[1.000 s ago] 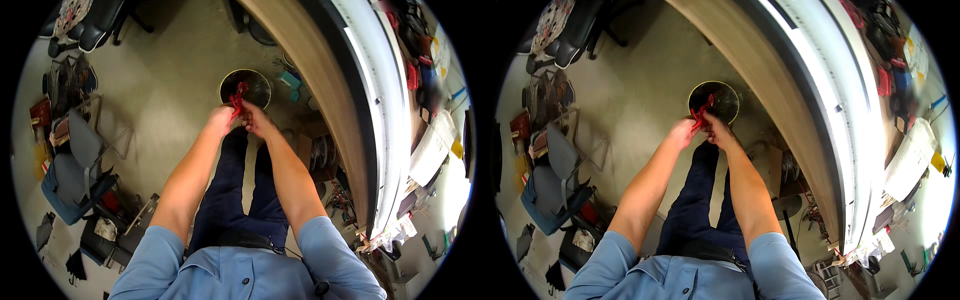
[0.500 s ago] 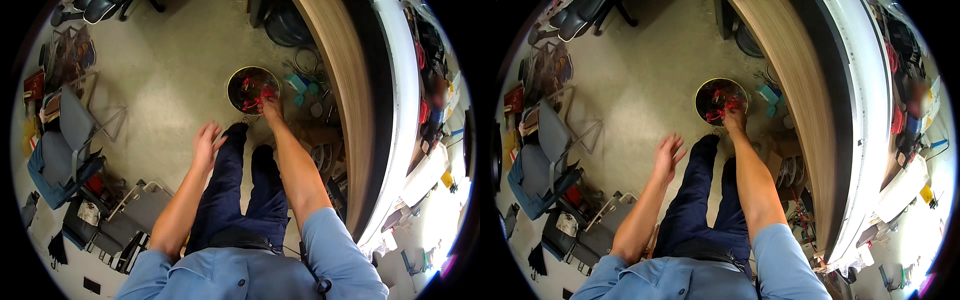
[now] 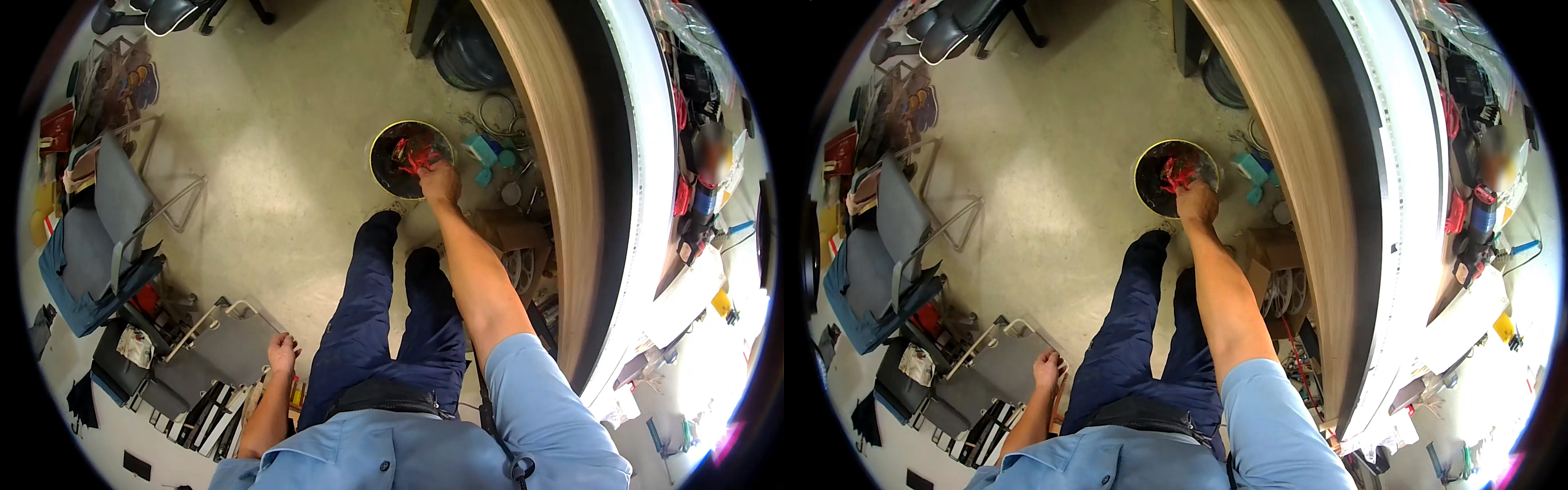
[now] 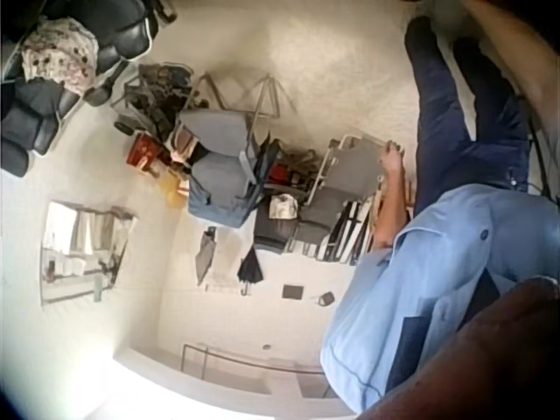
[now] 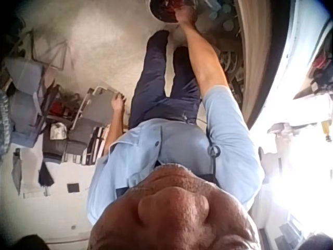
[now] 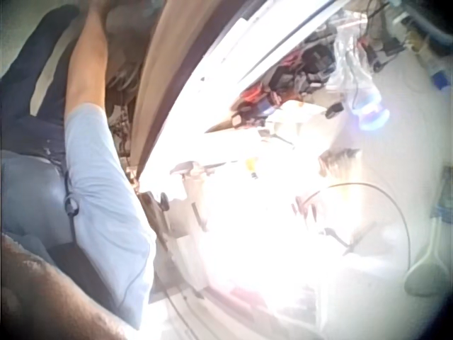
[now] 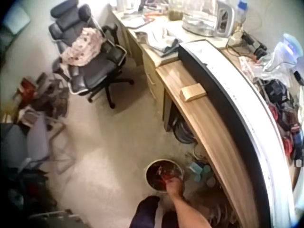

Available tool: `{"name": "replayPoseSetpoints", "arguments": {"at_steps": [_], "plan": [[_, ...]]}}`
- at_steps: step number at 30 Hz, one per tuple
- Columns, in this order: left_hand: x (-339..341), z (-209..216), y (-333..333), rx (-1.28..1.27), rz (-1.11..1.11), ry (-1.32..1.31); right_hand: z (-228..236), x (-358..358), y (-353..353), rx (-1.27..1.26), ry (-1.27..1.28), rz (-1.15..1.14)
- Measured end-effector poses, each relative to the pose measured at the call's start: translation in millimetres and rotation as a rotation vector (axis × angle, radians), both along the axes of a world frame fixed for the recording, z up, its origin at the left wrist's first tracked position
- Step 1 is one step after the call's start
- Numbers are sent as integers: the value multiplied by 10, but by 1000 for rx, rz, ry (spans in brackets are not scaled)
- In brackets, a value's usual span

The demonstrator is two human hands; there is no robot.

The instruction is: The person uses a power drill to secure a long white light fixture to a wooden workbench. They then thread a red wire through the fixture's internal channel, pull it taut, and tie a knot to secure it in place.

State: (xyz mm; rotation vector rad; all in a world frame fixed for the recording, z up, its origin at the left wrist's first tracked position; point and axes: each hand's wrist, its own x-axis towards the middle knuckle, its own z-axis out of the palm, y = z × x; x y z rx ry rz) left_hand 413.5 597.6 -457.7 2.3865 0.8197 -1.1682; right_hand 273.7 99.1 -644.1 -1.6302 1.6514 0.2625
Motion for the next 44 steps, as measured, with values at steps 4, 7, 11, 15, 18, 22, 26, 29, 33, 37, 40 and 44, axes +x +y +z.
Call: {"name": "replayPoseSetpoints", "arguments": {"at_steps": [4, 7, 11, 15, 18, 22, 26, 29, 33, 37, 40, 44], "plan": [[-75, 3, -48, -21, -61, 1, -135, 45, 47, 28, 38, 53], [-154, -1, -195, -50, -118, 62, -235, -6, 87, 102, 5, 65], [-303, -15, -326, -69, -126, 110, 124, 2, 29, 93, 52, 82], [-339, -74, -285, -97, -129, 87, 607, -97, 215, 88, 59, 26], [-358, -45, -276, -142, -167, 73, 644, -553, 714, 176, -186, 50], [-464, -72, -496, -254, -260, -34, 1524, -1153, 1199, 247, -288, 113], [-420, 153, -1412, -600, -530, -468, 2569, -1897, 1430, 235, -356, 121], [-632, 1070, -2879, -774, -677, -592, 3238, -2446, 1445, 158, -349, 57], [-1033, 1883, -4407, -1085, -1080, -704, 3937, -3073, 1496, 30, -352, -255], [-1739, 2455, -5816, -1267, -1591, -903, 4177, -3550, 1821, -39, -295, -560], [-2153, 2377, -6708, -1150, -1795, -1026, 3977, -3835, 2236, -113, -262, -690], [-2656, 1920, -7775, -487, -2099, -867, 3921, -3921, 2791, -57, -243, -1050]]}}
